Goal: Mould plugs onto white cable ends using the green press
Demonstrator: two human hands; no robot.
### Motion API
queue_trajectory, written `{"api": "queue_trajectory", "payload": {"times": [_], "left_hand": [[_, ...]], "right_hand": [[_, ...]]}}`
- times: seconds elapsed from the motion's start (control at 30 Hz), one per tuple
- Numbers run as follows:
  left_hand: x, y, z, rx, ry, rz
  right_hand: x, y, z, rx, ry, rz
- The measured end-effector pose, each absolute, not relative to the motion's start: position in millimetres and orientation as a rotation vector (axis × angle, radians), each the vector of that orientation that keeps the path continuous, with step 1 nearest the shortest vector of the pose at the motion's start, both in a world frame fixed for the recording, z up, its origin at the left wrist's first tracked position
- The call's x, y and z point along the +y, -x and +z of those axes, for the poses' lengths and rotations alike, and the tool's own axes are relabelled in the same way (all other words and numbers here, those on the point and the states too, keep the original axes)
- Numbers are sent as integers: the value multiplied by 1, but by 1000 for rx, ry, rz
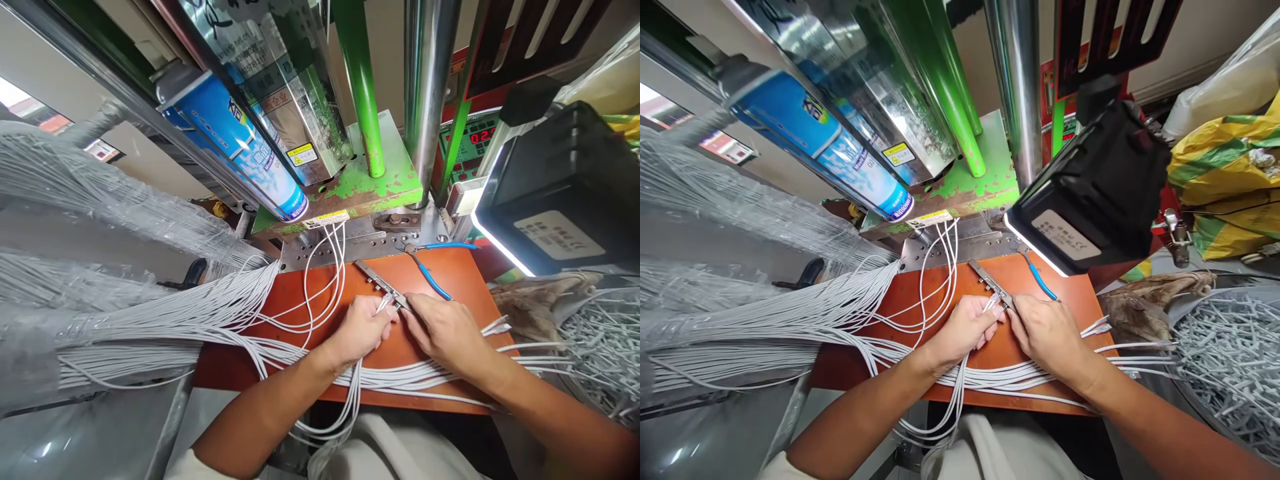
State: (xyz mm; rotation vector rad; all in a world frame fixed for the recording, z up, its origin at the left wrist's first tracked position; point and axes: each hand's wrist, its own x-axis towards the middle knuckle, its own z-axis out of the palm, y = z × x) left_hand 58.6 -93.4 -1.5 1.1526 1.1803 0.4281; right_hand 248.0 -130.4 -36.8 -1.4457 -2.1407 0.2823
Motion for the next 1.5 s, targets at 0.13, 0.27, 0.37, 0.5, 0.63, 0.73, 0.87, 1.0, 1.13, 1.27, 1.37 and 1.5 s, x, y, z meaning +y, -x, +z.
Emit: {"api": "queue_trajectory", "payload": {"times": [0.13, 0.27, 0.37, 0.5, 0.63, 0.73, 0.87, 1.0, 1.13, 1.27, 1.37, 1.5], "left_hand": [[-85, -47, 2, 1109, -1283, 326], [-72, -32, 13, 1217, -1392, 652], [-71, -27, 19, 1149, -1237, 680], [-73, -26, 18, 1112, -1143, 650], [-72, -24, 12, 1072, -1201, 649], [-69, -23, 8, 1019, -1289, 634], [-67, -22, 7, 919, -1331, 615], [-67, -22, 5, 862, -1205, 572], [-68, -23, 1, 866, -1213, 577], [-68, -23, -1, 909, -1311, 576], [-69, -22, -3, 920, -1385, 577], [-70, -21, -5, 905, -1431, 574]], "right_hand": [[-132, -247, -36, -2078, 1490, 239], [-136, -244, -31, -2067, 1563, 127], [-130, -252, -22, -2092, 1496, 144], [-102, -276, -19, -2116, 1569, -54], [-81, -295, -28, -2226, 1703, -209], [-81, -300, -29, -2314, 1727, -161], [-92, -307, -17, -2364, 1549, 113], [-104, -317, 4, -2316, 1548, 356], [-112, -317, 23, -2397, 1429, 280], [-118, -309, 31, -2498, 1248, 391], [-118, -305, 31, -2567, 1166, 403], [-115, -301, 29, -2661, 1133, -78]]}}
